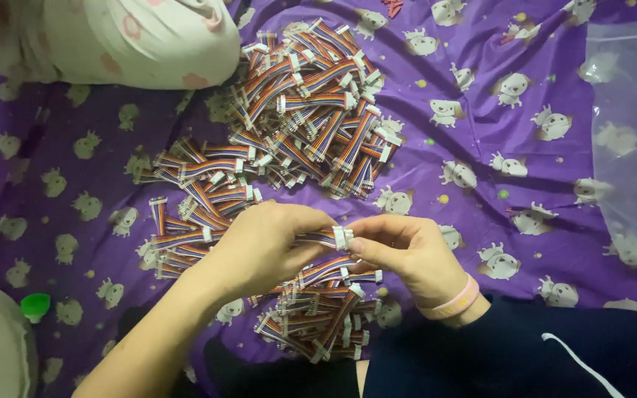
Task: Inspecting and sorting small electronic ribbon cables with connectors on a flat surface.
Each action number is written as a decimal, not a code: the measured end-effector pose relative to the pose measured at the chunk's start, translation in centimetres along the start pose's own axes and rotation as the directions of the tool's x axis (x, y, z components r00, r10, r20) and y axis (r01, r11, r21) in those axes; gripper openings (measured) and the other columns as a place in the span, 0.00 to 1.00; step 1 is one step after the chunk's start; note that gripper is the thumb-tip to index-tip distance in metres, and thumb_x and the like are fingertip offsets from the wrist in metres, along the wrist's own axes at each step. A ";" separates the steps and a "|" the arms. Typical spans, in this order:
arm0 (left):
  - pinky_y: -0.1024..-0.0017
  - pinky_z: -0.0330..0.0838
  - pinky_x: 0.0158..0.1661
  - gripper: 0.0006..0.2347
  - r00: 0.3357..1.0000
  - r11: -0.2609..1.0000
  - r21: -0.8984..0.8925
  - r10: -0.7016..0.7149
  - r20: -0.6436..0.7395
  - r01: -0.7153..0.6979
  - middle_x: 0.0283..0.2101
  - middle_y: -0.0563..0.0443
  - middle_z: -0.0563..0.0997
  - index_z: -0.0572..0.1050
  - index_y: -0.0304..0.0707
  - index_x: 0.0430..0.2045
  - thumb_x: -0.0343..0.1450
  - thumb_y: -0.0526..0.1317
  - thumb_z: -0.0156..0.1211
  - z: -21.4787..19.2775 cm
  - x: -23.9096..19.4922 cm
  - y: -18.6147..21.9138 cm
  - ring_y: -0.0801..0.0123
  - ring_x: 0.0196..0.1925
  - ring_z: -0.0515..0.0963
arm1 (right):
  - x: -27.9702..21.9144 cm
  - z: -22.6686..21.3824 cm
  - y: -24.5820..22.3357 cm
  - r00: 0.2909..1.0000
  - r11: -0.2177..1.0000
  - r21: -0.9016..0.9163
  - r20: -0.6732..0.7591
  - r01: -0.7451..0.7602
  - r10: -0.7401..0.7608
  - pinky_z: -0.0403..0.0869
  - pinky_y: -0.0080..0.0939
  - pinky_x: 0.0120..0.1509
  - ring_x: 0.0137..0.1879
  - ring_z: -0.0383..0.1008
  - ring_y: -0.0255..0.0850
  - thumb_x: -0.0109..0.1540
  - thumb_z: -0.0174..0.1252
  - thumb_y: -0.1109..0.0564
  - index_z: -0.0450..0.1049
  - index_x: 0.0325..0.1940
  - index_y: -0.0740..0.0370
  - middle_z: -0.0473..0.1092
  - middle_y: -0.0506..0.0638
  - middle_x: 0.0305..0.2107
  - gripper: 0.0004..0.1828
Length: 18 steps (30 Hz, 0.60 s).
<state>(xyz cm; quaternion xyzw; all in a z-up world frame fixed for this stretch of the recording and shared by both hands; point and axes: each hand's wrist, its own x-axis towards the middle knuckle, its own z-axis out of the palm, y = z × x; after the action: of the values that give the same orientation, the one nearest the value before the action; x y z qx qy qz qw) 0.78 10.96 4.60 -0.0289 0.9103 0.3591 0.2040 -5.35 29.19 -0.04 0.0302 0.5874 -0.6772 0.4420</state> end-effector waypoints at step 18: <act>0.71 0.72 0.33 0.07 0.990 0.913 -0.405 -0.104 -0.098 0.056 0.25 0.48 0.82 0.82 0.46 0.31 0.63 0.41 0.61 1.7 -1.0 0.6 0.64 0.31 0.81 | 0.3 -0.8 1.3 0.994 0.994 0.003 0.014 0.112 -0.112 0.76 0.38 0.27 0.24 0.70 0.39 0.50 0.64 0.67 0.76 0.35 0.77 0.70 0.59 0.18 0.11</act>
<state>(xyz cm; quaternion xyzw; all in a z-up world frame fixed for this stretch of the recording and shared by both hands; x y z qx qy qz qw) 2.15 12.45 4.21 -0.1283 0.8258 0.5270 0.1544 -5.08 29.79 -1.47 -0.0070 0.5844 -0.7017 0.4074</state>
